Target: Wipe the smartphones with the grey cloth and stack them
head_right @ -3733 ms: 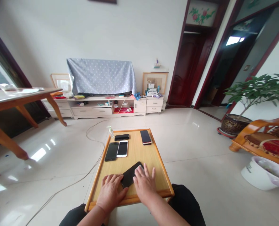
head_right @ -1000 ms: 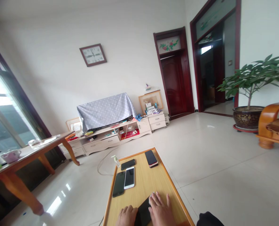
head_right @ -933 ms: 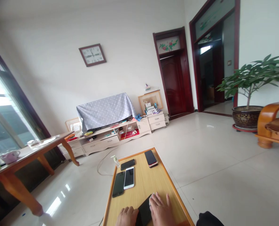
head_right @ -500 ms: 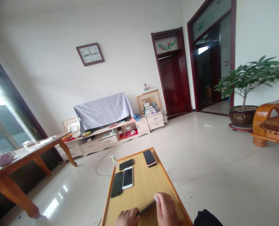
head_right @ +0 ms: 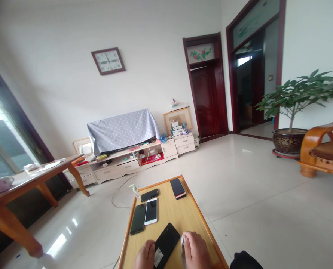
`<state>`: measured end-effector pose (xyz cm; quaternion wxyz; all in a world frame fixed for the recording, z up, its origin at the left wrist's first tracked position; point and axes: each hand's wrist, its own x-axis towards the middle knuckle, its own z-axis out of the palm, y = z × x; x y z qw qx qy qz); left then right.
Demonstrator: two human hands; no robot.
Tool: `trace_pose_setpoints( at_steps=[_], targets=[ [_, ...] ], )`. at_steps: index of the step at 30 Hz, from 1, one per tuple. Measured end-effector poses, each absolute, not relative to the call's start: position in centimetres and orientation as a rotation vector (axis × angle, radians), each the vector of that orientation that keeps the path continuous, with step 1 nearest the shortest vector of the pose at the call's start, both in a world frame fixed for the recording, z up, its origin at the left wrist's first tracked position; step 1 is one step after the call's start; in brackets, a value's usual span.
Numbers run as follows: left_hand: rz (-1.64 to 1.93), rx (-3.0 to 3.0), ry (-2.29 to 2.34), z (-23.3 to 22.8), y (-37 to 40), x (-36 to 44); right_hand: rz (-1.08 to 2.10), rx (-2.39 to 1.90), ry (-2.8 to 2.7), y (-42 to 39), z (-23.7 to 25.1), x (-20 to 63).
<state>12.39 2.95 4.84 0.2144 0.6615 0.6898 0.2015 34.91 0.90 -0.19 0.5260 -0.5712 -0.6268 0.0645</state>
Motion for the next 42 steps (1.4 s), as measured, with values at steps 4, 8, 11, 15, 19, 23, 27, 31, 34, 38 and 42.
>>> trace_pose_setpoints(
  at_steps=[4, 8, 11, 15, 19, 23, 27, 31, 34, 38, 42],
  targets=[
    [0.424, 1.847, 2.062, 4.9, 2.9, 12.8, 0.173, -1.372, -1.517, 1.0, -0.1, 34.8],
    [0.389, 1.924, 2.111, 5.4, 2.1, 13.1, 0.222, -1.382, -1.518, 0.8, 0.0, 34.5],
    [0.323, 1.986, 2.147, 5.7, 1.7, 12.9, 0.247, -1.395, -1.523, 0.7, 0.4, 34.1],
    [0.375, 2.012, 2.107, 5.4, 1.2, 11.9, 0.261, -1.436, -1.523, 0.8, 0.7, 33.8],
    [0.467, 2.056, 2.063, 4.6, 0.0, 10.3, 0.298, -1.467, -1.525, 1.1, 0.6, 33.4],
    [0.411, 2.118, 2.037, 4.2, -1.5, 8.7, 0.336, -1.514, -1.52, 1.6, 0.3, 32.2],
    [0.401, 2.153, 2.005, 4.1, -2.3, 7.6, 0.339, -1.559, -1.597, 2.6, 0.3, 30.5],
    [0.448, 2.166, 1.974, 4.1, -2.5, 7.0, 0.298, -1.538, -1.747, 2.5, 1.0, 28.7],
    [0.492, 2.174, 1.942, 4.0, -2.4, 6.6, 0.254, -1.485, -1.934, 0.4, 1.4, 26.5],
    [0.557, 2.187, 1.932, 3.5, -2.3, 5.9, 0.208, -1.373, -2.281, -2.6, 1.6, 24.5],
    [0.596, 2.203, 1.934, 3.0, -2.1, 5.4, 0.188, -1.542, -2.327, -0.9, 2.1, 25.5]
  ],
)
